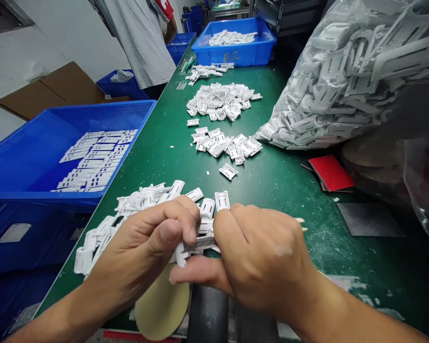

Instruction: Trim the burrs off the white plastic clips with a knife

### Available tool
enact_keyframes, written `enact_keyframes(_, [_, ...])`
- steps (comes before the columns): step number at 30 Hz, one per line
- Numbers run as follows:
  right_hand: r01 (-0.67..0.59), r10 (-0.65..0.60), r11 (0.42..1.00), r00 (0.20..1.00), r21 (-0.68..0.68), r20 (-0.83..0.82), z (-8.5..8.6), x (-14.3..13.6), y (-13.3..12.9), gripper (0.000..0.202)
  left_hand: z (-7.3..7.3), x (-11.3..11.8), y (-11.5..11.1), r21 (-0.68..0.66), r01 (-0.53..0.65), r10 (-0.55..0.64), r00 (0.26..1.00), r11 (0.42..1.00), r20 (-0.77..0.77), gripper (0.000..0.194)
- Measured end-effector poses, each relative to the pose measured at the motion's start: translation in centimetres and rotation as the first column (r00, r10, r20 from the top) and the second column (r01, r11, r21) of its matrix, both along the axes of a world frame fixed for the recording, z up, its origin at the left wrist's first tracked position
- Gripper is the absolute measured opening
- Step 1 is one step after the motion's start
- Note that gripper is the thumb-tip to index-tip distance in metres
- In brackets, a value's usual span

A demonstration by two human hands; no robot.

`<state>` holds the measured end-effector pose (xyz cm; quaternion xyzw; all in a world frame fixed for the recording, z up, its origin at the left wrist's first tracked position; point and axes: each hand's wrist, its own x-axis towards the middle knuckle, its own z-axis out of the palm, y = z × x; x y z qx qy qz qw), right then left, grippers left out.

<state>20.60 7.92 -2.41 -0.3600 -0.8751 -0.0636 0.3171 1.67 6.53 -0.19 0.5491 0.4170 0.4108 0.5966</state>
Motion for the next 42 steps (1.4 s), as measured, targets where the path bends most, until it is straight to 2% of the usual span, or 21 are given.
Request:
enact_keyframes(11, [0.026,-0.027,0.998,1.000,0.063,0.008,-0.18,-0.09,0.02,0.058,-0.28,0.34,0.11,-0.023,-0.019,0.021,0.997,1.000,0.072,0.026])
enact_keyframes(28, [0.023,-0.024,0.997,1.000,0.075,0.014,-0.34,-0.05,-0.21,0.053,-0.46,0.29,-0.11,-0.056,0.008,0.001,0.988,0.998,0.156,0.025])
enact_keyframes(39, [0.001,-0.001,0.996,1.000,0.086,-0.002,-0.60,0.24,-0.43,0.054,-1.00,0.33,-0.06,-0.046,0.026,-0.018,0.988,0.999,0.154,0.024])
enact_keyframes(42, [-0.038,0.039,0.997,0.999,0.068,-0.019,-0.45,0.36,-0.50,0.054,-0.86,0.03,-0.17,-0.027,-0.014,0.017,0.994,1.000,0.105,0.027])
